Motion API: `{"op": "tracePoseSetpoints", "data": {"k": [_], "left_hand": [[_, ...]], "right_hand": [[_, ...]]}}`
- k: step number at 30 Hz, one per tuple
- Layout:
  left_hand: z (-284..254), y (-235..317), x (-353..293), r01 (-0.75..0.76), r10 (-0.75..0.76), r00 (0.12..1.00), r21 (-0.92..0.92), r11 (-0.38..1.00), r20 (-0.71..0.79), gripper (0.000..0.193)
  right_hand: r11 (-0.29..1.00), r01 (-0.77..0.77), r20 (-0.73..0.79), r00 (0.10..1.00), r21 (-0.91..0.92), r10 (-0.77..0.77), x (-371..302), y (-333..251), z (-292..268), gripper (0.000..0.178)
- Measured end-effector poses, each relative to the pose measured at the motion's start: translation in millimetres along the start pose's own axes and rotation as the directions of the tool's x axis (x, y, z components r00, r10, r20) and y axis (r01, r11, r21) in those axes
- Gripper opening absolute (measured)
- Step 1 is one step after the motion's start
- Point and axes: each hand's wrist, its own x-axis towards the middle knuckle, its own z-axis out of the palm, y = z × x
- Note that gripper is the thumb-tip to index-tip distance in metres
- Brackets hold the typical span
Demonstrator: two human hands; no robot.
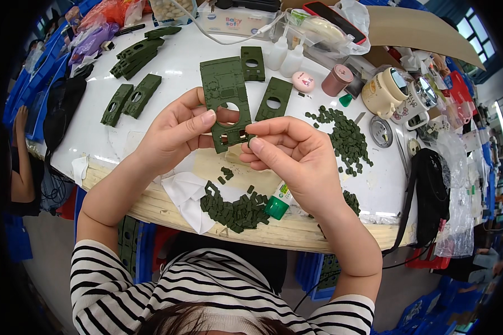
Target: Assembling green plastic toy tanks by applying glue and attaching small parts.
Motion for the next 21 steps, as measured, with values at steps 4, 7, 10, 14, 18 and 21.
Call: {"op": "tracePoseSetpoints", "data": {"k": [4,7,10,14,18,21], "left_hand": [[-1,0,0,0.013,-0.013,1.000,0.002,1.000,0.008,0.033],[-1,2,-1,0.031,-0.031,0.999,-0.018,0.999,0.023,0.033],[-2,6,-2,0.071,-0.070,0.996,-0.004,0.997,0.055,0.034],[-3,7,-1,0.091,-0.102,0.988,0.099,0.991,0.113,0.035],[-3,7,-4,0.062,-0.089,0.980,0.151,0.987,0.179,0.038],[-2,8,-4,0.076,-0.102,0.977,0.140,0.987,0.186,0.041]], "right_hand": [[1.000,0.011,-0.008,1.000,0.007,-0.011,0,0,0,0.022],[0.998,0.055,-0.035,0.998,-0.002,-0.055,0,-3,-1,0.022],[0.990,0.140,-0.086,0.986,-0.016,-0.141,1,-8,-10,0.019],[0.942,0.317,-0.135,0.934,-0.109,-0.330,5,-4,-21,0.013],[0.963,0.264,-0.003,0.964,-0.056,-0.264,8,-4,-21,0.014],[0.972,0.189,0.083,0.981,-0.143,-0.178,5,-6,-23,0.015]]}}
